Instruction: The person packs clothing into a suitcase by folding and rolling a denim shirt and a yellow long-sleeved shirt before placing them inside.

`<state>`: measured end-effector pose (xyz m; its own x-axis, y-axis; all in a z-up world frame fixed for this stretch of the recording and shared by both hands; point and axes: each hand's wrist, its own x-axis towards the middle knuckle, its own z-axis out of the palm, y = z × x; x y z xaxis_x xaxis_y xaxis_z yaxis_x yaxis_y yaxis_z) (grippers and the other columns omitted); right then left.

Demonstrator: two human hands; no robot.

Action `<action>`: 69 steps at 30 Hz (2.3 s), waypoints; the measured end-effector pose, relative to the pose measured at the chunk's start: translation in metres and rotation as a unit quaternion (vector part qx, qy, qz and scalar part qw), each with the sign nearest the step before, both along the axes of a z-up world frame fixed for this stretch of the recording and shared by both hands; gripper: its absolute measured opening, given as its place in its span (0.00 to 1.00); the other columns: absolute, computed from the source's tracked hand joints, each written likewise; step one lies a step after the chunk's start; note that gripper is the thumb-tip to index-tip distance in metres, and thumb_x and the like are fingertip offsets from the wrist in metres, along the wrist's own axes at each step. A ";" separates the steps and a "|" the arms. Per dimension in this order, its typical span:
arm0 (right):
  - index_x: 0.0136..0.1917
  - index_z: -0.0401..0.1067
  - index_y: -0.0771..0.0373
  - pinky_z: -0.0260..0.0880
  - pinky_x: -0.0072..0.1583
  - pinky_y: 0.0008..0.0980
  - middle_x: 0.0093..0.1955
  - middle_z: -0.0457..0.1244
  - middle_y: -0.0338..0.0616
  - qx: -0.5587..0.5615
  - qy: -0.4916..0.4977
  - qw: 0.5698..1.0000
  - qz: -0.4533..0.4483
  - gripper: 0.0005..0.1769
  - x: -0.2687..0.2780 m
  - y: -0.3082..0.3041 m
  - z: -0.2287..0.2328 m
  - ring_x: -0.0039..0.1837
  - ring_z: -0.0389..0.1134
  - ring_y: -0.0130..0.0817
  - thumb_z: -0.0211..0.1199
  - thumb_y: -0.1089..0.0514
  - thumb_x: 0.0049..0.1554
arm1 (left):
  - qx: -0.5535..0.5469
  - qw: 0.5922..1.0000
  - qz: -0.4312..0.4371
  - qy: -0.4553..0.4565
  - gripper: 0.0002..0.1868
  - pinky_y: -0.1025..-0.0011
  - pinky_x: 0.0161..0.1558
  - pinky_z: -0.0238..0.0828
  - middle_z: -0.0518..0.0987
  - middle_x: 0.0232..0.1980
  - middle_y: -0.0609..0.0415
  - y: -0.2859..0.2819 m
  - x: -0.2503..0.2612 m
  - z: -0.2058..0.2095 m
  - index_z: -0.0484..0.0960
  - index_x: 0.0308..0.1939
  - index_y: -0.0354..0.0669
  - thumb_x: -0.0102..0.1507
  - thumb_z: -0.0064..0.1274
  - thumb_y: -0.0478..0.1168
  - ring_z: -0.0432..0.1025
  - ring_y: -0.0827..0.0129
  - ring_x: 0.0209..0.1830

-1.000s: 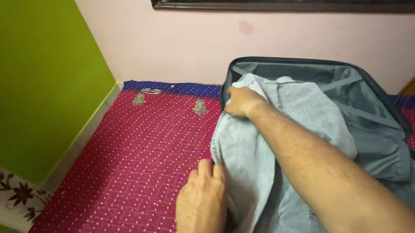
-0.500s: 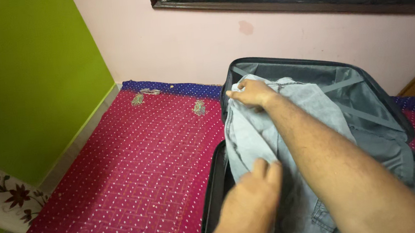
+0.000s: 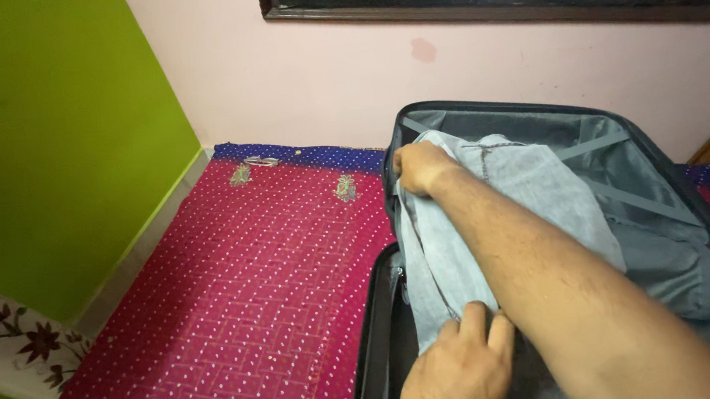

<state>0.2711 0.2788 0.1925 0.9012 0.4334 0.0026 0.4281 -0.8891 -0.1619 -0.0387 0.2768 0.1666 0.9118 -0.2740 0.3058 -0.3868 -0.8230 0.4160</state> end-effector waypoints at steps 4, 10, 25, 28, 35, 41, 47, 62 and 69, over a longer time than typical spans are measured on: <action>0.59 0.79 0.59 0.72 0.64 0.47 0.62 0.69 0.58 -0.001 0.000 0.998 -0.056 0.20 -0.001 0.006 0.005 0.65 0.71 0.55 0.63 0.58 0.53 | -0.054 0.998 0.032 -0.008 0.22 0.53 0.38 0.79 0.71 0.57 0.35 0.011 -0.004 0.005 0.72 0.60 0.35 0.61 0.48 0.33 0.78 0.46 0.42; 0.62 0.77 0.63 0.68 0.67 0.48 0.66 0.65 0.59 -0.029 0.025 0.995 -0.095 0.24 -0.011 0.020 0.014 0.68 0.67 0.56 0.63 0.52 0.54 | -0.090 0.991 0.078 -0.066 0.12 0.56 0.38 0.78 0.74 0.58 0.39 0.007 -0.008 -0.005 0.74 0.51 0.39 0.64 0.47 0.34 0.79 0.52 0.41; 0.62 0.76 0.57 0.72 0.62 0.50 0.64 0.66 0.55 -0.098 -0.058 0.993 0.001 0.18 -0.013 0.021 0.010 0.66 0.68 0.54 0.56 0.60 0.60 | -0.020 0.983 0.105 -0.147 0.05 0.60 0.28 0.79 0.77 0.57 0.43 0.000 -0.011 -0.022 0.73 0.40 0.41 0.61 0.51 0.35 0.78 0.59 0.34; 0.61 0.76 0.63 0.73 0.60 0.49 0.65 0.64 0.59 -0.126 -0.099 0.987 -0.005 0.17 -0.004 0.024 0.001 0.65 0.69 0.55 0.55 0.60 0.61 | -0.017 0.983 0.117 -0.141 0.05 0.59 0.25 0.78 0.78 0.57 0.43 -0.001 -0.010 -0.022 0.74 0.39 0.41 0.60 0.52 0.36 0.78 0.58 0.34; 0.60 0.74 0.71 0.74 0.58 0.47 0.65 0.61 0.62 -0.127 -0.143 0.980 -0.052 0.18 0.014 0.029 -0.018 0.65 0.68 0.56 0.57 0.60 0.59 | -0.020 0.987 0.109 -0.118 0.06 0.59 0.27 0.78 0.77 0.62 0.43 -0.001 -0.016 -0.020 0.74 0.42 0.41 0.62 0.51 0.35 0.79 0.59 0.38; 0.58 0.78 0.67 0.76 0.57 0.49 0.67 0.63 0.62 -0.086 -0.171 0.981 -0.040 0.15 0.024 0.013 -0.009 0.65 0.69 0.59 0.59 0.65 0.59 | -0.107 0.989 0.089 -0.058 0.08 0.53 0.39 0.79 0.70 0.68 0.35 0.006 -0.014 -0.016 0.75 0.44 0.41 0.62 0.51 0.35 0.78 0.50 0.51; 0.57 0.83 0.55 0.70 0.66 0.41 0.60 0.71 0.55 0.252 -0.149 0.956 -0.031 0.24 0.078 -0.029 -0.012 0.62 0.73 0.51 0.58 0.69 0.51 | -0.085 0.986 0.087 -0.111 0.05 0.58 0.37 0.78 0.73 0.68 0.35 0.000 -0.015 0.001 0.73 0.41 0.42 0.61 0.50 0.34 0.79 0.53 0.52; 0.67 0.72 0.65 0.78 0.55 0.41 0.61 0.68 0.61 0.572 0.242 0.765 -0.169 0.25 0.055 -0.165 -0.029 0.57 0.73 0.45 0.58 0.73 0.56 | -0.081 0.995 0.025 -0.046 0.11 0.54 0.56 0.72 0.79 0.62 0.46 -0.016 0.004 -0.044 0.86 0.41 0.45 0.57 0.52 0.35 0.76 0.50 0.55; 0.73 0.67 0.55 0.76 0.59 0.37 0.66 0.65 0.53 0.496 0.224 0.829 -0.130 0.39 0.039 -0.162 0.006 0.62 0.70 0.40 0.61 0.75 0.49 | -0.007 0.982 0.089 -0.168 0.07 0.51 0.28 0.76 0.83 0.50 0.53 -0.055 -0.003 -0.025 0.85 0.42 0.47 0.65 0.57 0.43 0.78 0.51 0.31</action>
<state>0.3097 0.1166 0.1985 0.9707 0.2094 -0.1181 -0.0572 -0.2759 -0.9595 -0.0419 0.2223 0.1411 0.7913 -0.1130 0.6009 -0.3550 -0.8850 0.3011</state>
